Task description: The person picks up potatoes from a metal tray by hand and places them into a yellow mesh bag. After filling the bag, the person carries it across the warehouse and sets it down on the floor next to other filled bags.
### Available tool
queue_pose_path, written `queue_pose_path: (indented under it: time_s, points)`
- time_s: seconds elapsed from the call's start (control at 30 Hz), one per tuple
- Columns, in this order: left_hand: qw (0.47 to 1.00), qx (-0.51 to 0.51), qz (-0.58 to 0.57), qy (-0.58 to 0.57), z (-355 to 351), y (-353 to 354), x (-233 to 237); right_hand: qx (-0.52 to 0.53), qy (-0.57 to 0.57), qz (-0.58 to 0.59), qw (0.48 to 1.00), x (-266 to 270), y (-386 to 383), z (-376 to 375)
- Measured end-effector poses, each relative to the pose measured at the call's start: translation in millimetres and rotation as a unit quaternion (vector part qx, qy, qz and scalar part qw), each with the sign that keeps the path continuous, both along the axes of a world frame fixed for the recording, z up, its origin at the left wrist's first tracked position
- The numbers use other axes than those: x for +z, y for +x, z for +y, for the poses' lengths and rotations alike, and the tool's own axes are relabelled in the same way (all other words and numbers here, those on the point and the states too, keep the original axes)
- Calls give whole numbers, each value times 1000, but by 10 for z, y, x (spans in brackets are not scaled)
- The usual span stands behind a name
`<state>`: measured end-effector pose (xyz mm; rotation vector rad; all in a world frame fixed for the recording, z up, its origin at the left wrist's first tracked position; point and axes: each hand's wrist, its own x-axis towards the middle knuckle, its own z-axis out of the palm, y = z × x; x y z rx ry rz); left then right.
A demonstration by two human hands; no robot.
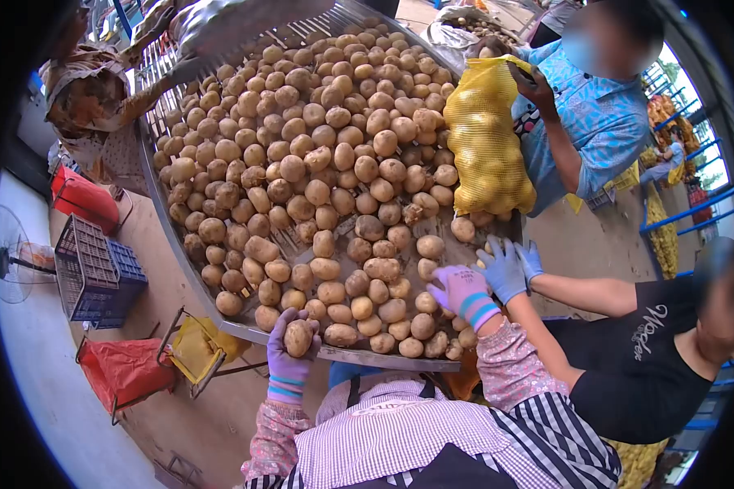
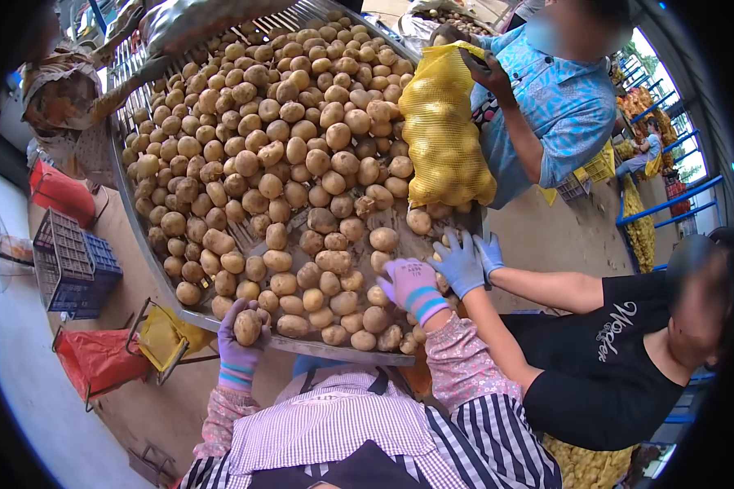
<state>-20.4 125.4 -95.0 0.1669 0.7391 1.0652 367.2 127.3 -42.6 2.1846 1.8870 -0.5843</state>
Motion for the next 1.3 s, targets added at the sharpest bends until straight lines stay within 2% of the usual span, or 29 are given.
queue_pose_path:
  time_s: [0.07,0.13,0.2,0.3,0.33,0.37,0.4,0.53,0.57,0.6,0.67,0.7,0.73,0.77,0.8,0.83,0.87,0.9,0.93,1.0,1.03,1.07,1.1,1.23,1.3]
  points:
    - [1000,-3,2,4,28,76,36,8,197,98,975,165,-134,379]
    - [1000,-13,-5,-4,44,129,46,61,298,107,947,176,-160,885]
    - [1000,-24,-1,11,59,168,30,67,320,123,937,20,-134,1400]
    - [996,-32,56,64,39,252,63,56,322,81,942,-89,-136,2024]
    - [998,-31,37,50,45,250,60,56,327,81,940,-56,-193,2112]
    - [999,-30,17,36,51,246,52,23,270,63,961,-24,-247,2187]
    - [998,-33,24,38,50,258,55,-12,209,46,977,-34,-262,2223]
    - [999,-15,-33,-17,60,299,36,33,206,101,973,-304,-242,1903]
    - [990,-42,92,99,47,348,0,95,140,54,984,-137,-328,1685]
    - [951,-65,217,212,49,391,-17,126,197,23,972,-414,-322,1503]
    - [951,-70,222,201,113,430,71,92,171,-3,981,-223,-352,1188]
    - [951,-84,230,191,154,423,126,92,179,-25,979,-300,-269,1097]
    - [950,-85,230,191,195,409,167,117,130,-10,985,-316,-126,1067]
    - [975,-76,162,131,234,403,196,141,80,4,987,-332,16,1050]
    - [991,-65,91,68,266,407,203,108,0,40,993,-146,81,1068]
    - [992,-64,89,67,273,398,188,73,-81,76,991,90,111,1135]
    - [972,-89,154,155,286,392,153,29,-8,108,994,183,167,1326]
    - [938,-112,220,242,287,388,133,35,135,127,982,79,213,1491]
    - [939,-109,219,242,287,399,120,42,274,145,950,29,199,1661]
    - [968,-106,159,160,286,429,109,51,348,121,928,11,151,2071]
    - [979,-105,129,119,312,457,163,51,348,123,928,-57,97,2245]
    - [926,-136,252,244,310,503,236,44,334,115,935,-128,24,2403]
    - [955,-131,181,197,299,509,104,37,318,106,941,-192,-48,2508]
    - [927,-167,238,236,330,591,179,-10,281,103,954,-50,-333,2486]
    - [912,-185,260,257,358,606,218,-29,175,264,948,14,-441,2257]
